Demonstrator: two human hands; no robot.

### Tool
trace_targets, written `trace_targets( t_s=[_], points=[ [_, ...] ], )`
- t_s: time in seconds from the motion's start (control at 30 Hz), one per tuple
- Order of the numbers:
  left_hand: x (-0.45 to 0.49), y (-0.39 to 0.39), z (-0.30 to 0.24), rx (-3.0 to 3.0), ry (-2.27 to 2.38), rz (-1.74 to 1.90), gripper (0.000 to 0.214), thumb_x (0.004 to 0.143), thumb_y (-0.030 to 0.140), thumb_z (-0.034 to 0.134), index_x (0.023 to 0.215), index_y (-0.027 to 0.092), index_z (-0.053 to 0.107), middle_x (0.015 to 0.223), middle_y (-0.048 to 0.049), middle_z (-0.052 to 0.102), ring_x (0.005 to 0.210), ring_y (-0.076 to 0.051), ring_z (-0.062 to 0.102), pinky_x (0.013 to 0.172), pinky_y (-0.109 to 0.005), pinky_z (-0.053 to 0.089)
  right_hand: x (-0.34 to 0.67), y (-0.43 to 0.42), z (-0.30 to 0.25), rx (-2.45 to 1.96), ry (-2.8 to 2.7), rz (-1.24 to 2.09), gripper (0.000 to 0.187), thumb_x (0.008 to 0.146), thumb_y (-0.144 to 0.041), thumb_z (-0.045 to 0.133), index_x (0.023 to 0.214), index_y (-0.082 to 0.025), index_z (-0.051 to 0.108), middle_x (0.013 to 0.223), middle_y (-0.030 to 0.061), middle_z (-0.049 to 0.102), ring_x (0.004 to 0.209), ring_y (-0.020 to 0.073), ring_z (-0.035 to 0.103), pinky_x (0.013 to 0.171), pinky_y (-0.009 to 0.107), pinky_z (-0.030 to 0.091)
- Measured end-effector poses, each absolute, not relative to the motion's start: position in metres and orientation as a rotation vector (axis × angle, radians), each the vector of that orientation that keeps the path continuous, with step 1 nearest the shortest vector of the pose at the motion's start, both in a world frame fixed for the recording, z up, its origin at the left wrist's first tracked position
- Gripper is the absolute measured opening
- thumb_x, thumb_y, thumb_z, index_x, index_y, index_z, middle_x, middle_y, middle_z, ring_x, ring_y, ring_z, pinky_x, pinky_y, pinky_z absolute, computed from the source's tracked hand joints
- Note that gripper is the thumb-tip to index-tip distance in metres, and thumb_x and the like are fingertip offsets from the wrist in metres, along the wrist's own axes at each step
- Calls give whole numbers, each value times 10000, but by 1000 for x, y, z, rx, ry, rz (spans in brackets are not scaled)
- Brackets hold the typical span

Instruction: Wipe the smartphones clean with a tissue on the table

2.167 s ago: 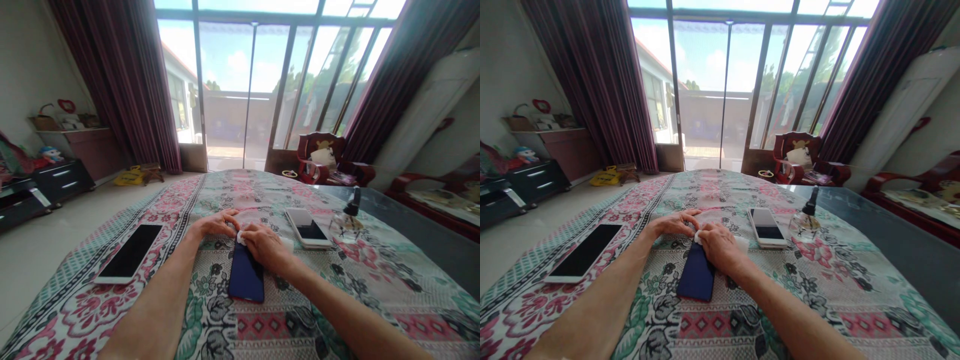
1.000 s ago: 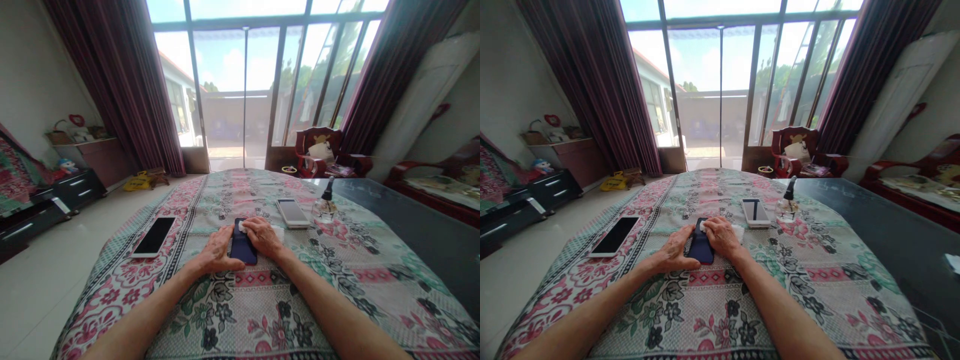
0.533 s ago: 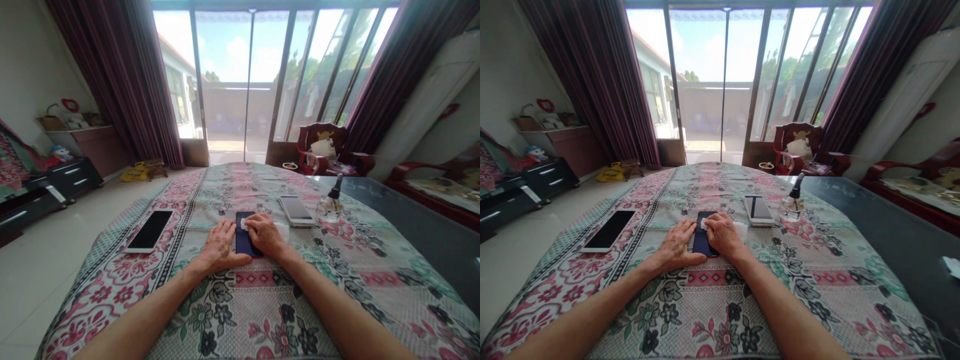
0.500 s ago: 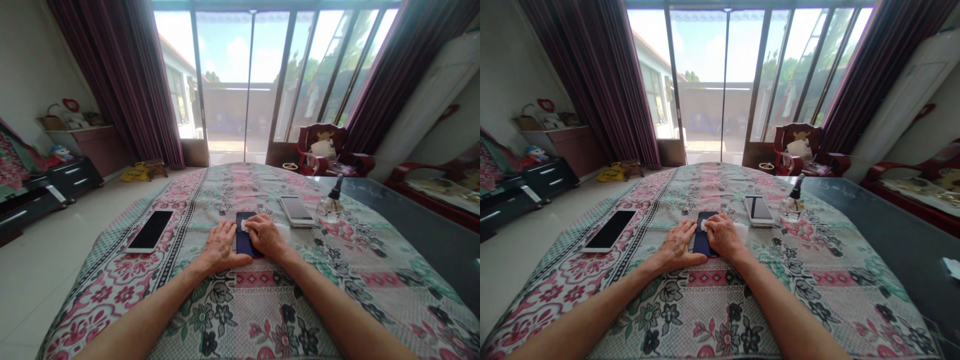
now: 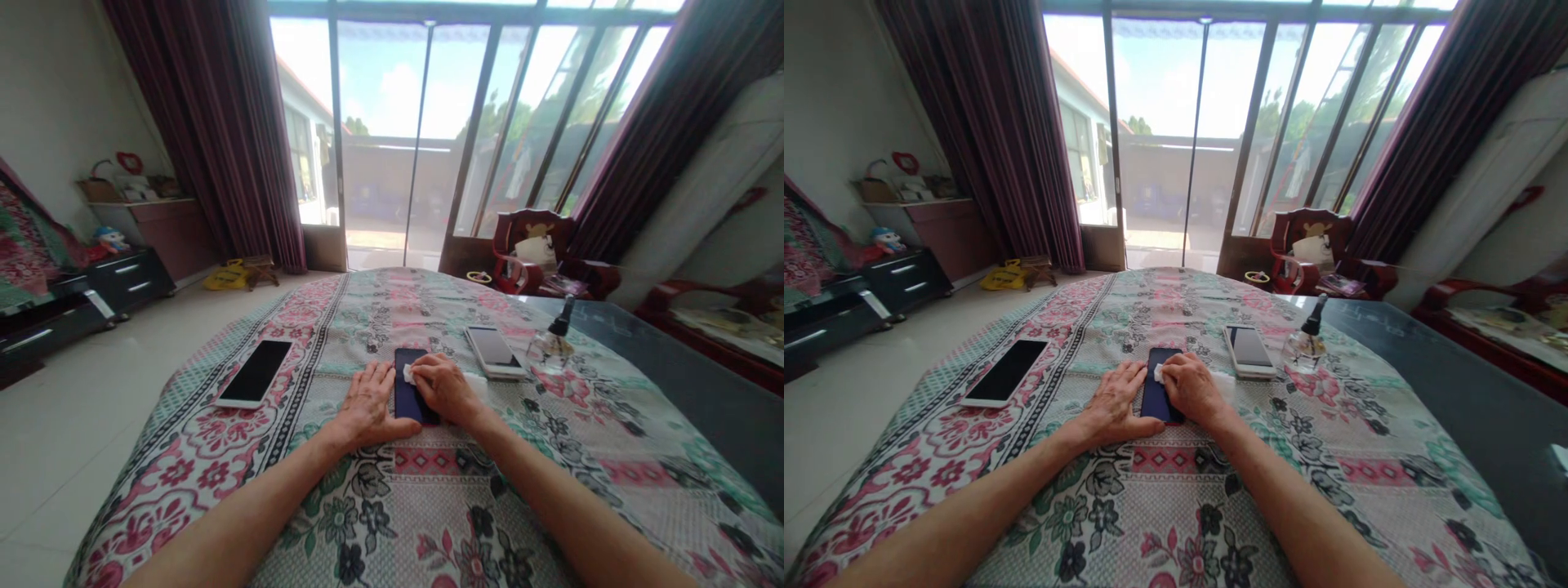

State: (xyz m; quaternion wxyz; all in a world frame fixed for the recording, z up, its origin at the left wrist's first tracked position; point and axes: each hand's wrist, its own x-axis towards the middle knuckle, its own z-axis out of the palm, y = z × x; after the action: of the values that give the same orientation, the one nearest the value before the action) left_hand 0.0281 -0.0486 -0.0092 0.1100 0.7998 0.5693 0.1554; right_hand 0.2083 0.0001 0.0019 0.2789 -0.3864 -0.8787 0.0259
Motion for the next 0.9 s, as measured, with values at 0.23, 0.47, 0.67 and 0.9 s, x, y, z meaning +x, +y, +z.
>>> trace_targets(
  t_s=[0.23,0.47,0.67,0.9],
  points=[
    [29,-50,-8,2337,1659,479,1002,624,711,601,1410,135,367,1511,-140,313,1406,-365,194,1145,-514,158,197,39,4,-1139,-2372,-18,241,900,-161,501,805,-193,720,896,43,706,865,162,607,901,310,381],
    [29,-49,-10,2329,1657,488,986,633,698,605,1415,148,368,1510,-140,315,1405,-367,200,1144,-504,157,197,31,0,-1096,-2391,-50,242,918,-183,483,852,-206,715,921,38,699,892,167,599,928,319,375],
    [27,-47,-11,2345,1637,530,973,618,697,624,1407,181,382,1491,-121,350,1387,-375,238,1127,-510,186,204,0,0,-998,-2413,52,241,914,-179,485,921,-219,722,977,40,696,911,174,592,921,323,407],
    [26,-48,-9,2384,1617,516,1000,619,706,625,1399,123,396,1483,-154,354,1385,-374,241,1131,-492,200,223,-39,3,-838,-2451,165,260,921,-176,466,977,-234,714,1026,49,687,957,180,591,924,347,444]
  ],
)
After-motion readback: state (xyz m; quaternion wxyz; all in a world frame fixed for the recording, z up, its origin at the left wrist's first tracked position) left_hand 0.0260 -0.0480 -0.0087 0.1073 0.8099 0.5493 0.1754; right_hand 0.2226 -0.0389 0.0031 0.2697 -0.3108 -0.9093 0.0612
